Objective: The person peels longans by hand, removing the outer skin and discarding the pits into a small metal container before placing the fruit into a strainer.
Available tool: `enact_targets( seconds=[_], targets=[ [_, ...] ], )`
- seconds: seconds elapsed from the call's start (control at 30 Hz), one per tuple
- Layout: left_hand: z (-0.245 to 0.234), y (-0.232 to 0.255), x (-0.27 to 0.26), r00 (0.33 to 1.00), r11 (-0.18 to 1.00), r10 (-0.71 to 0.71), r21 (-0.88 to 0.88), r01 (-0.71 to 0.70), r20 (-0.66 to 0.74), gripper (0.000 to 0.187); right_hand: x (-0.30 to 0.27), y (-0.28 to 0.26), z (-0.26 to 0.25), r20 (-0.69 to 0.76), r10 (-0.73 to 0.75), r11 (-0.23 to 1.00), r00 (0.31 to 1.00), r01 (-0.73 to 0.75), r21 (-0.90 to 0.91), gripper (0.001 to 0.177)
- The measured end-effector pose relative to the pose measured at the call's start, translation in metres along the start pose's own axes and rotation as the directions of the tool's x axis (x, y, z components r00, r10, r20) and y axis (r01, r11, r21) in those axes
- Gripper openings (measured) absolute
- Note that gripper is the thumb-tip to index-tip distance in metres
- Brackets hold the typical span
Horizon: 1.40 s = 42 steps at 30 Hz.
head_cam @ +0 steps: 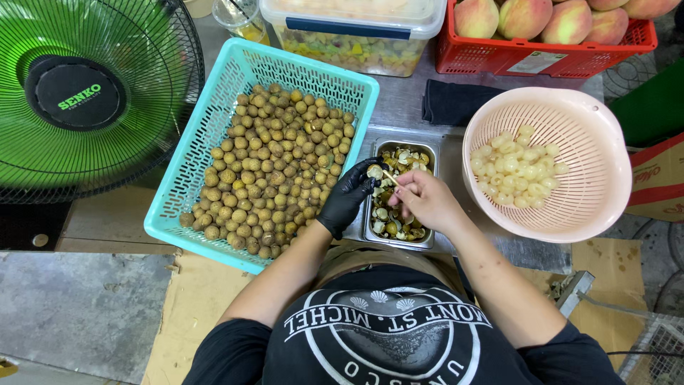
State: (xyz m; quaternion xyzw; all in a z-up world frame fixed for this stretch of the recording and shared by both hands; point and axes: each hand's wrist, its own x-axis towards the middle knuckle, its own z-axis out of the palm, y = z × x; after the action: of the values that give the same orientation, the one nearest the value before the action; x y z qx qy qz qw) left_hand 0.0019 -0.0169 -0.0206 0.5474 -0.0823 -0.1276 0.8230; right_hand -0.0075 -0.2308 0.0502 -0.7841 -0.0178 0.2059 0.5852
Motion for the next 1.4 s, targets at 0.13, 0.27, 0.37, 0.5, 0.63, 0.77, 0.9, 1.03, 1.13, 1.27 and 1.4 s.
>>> enact_targets(
  seconds=[0.13, 0.27, 0.37, 0.5, 0.63, 0.77, 0.9, 1.03, 1.13, 1.27, 1.4],
  targets=[
    [0.009, 0.004, -0.002, 1.000, 0.997, 0.010, -0.080, -0.009, 0.013, 0.050, -0.004, -0.012, 0.002, 0.006, -0.076, 0.997, 0.997, 0.076, 0.019, 0.019],
    [0.012, 0.011, -0.006, 0.998, 0.997, 0.064, 0.050, -0.063, -0.010, 0.047, -0.008, -0.021, 0.003, -0.009, -0.063, 0.996, 0.998, 0.062, -0.060, 0.021],
    [0.016, 0.013, -0.005, 0.996, 0.990, 0.088, 0.116, -0.084, -0.028, 0.046, -0.009, -0.028, 0.004, -0.033, -0.050, 0.994, 0.998, 0.047, -0.099, 0.023],
    [0.018, 0.018, -0.009, 0.985, 0.945, 0.175, 0.282, -0.164, -0.013, 0.044, -0.012, -0.033, 0.012, -0.071, -0.061, 0.994, 0.996, 0.054, -0.091, 0.021],
    [0.019, 0.027, -0.017, 0.976, 0.853, 0.215, 0.484, -0.197, 0.019, 0.044, -0.021, -0.047, 0.015, -0.072, -0.056, 0.990, 0.996, 0.046, -0.132, 0.021],
    [0.011, 0.034, -0.015, 0.925, 0.717, 0.337, 0.590, -0.372, 0.174, 0.034, -0.037, -0.069, 0.017, -0.028, -0.421, 0.700, 0.906, 0.305, -0.645, 0.017],
    [0.006, 0.025, -0.012, 0.948, 0.709, 0.256, 0.630, -0.317, 0.190, 0.045, -0.042, -0.086, 0.021, 0.030, -0.370, 0.549, 0.928, 0.245, -0.799, 0.017],
    [-0.010, 0.000, -0.005, 0.973, 0.794, 0.109, 0.572, -0.208, 0.203, 0.052, -0.045, -0.093, 0.021, 0.082, -0.370, 0.442, 0.926, 0.253, -0.861, 0.019],
    [-0.021, -0.025, 0.004, 0.958, 0.941, -0.246, 0.274, 0.199, 0.150, 0.058, -0.045, -0.093, 0.018, 0.156, -0.471, 0.356, 0.868, 0.349, -0.867, 0.020],
    [-0.024, -0.033, 0.003, 0.885, 0.892, -0.432, -0.062, 0.447, 0.171, 0.063, -0.046, -0.092, 0.013, 0.243, -0.527, 0.310, 0.814, 0.451, -0.837, 0.020],
    [0.000, 0.003, -0.018, 0.948, 0.867, 0.286, 0.383, -0.318, 0.140, 0.058, -0.043, -0.093, 0.009, 0.189, -0.507, 0.360, 0.841, 0.406, -0.840, 0.018]
  ],
)
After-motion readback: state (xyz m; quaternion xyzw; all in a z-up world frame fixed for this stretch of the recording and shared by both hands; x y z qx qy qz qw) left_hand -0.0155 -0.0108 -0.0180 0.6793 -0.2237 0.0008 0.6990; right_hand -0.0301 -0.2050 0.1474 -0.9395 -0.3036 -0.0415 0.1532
